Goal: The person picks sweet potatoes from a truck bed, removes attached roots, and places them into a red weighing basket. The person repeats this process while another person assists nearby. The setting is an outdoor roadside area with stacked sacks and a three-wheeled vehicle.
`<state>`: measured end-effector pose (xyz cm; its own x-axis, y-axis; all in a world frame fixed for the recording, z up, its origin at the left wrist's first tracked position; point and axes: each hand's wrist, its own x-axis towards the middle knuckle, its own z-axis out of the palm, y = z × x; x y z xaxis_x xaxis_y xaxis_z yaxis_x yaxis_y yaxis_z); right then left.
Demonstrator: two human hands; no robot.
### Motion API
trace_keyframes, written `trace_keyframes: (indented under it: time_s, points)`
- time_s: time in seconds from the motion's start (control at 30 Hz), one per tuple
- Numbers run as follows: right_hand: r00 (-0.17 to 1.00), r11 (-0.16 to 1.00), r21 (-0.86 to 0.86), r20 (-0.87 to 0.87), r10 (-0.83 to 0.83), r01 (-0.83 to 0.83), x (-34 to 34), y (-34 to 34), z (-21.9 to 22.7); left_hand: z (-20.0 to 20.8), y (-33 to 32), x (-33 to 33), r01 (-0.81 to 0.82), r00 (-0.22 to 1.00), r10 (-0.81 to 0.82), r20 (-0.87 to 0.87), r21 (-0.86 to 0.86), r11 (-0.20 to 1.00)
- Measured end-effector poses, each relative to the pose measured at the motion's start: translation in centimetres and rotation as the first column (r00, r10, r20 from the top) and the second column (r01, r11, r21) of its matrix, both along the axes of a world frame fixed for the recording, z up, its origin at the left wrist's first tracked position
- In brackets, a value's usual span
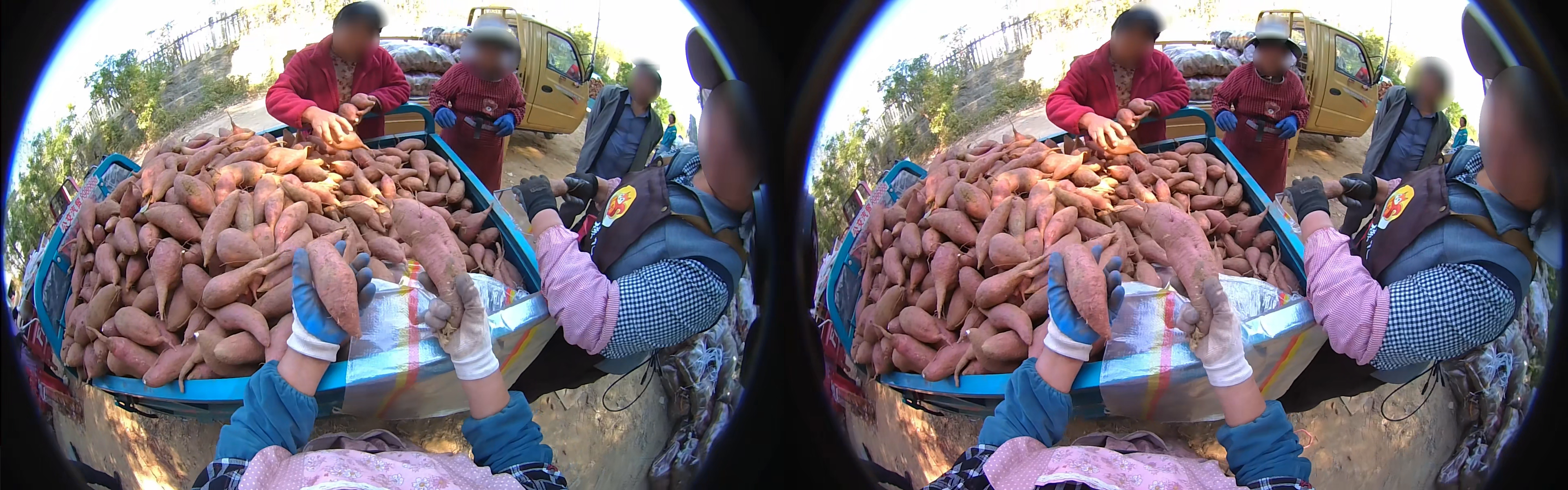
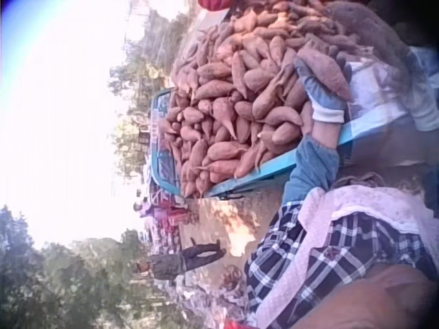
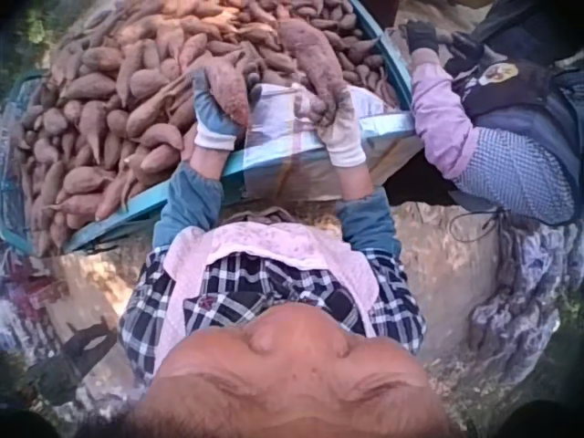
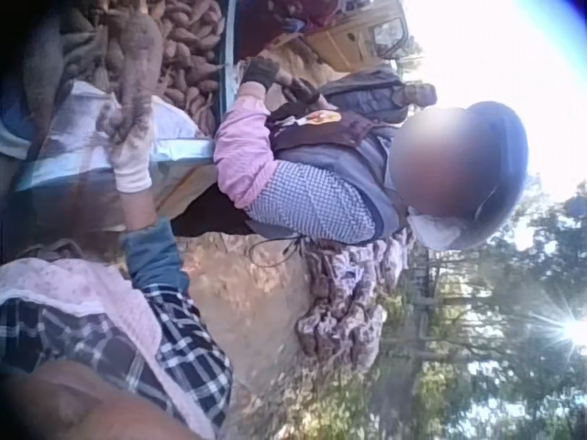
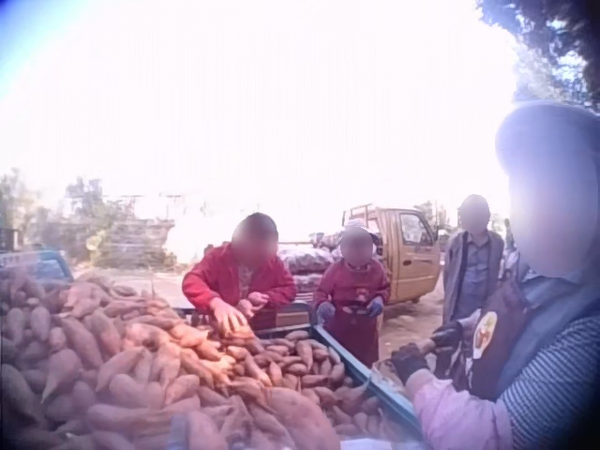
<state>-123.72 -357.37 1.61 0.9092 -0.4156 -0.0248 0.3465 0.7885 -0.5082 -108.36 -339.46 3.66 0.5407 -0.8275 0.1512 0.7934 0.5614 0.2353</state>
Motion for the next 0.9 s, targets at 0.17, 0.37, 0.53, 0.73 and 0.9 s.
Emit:
trace_keyframes:
  time_s: [0.17, 0.37, 0.53, 0.73, 0.9]
  points:
    - [0.992, 0.986, 0.144, 0.103, 0.066, -0.081, 0.4, -1.1, -1.2, 0.1, -0.3, -0.3, -0.07, 0.997, 0.075, -0.027, 0.167, 0.984]
    - [0.994, 0.984, 0.174, 0.107, 0.018, -0.036, 0.1, -0.7, -0.4, 0.3, -0.5, -0.5, -0.037, 0.998, 0.044, -0.038, 0.164, 0.986]
    - [0.999, 0.979, 0.202, 0.039, -0.026, 0.017, 0.0, -0.2, 0.5, 0.7, -0.6, -0.7, -0.027, 0.999, 0.033, -0.034, 0.165, 0.986]
    - [0.999, 0.972, 0.237, 0.052, 0.002, -0.014, 0.5, -0.4, -0.2, -0.1, -0.5, -0.1, -0.027, 0.999, 0.031, -0.025, 0.14, 0.99]
    - [0.988, 0.979, 0.192, 0.148, 0.044, -0.073, 0.3, -0.7, -0.8, 0.0, -0.6, -0.3, 0.005, 0.999, 0.0, -0.039, 0.137, 0.991]
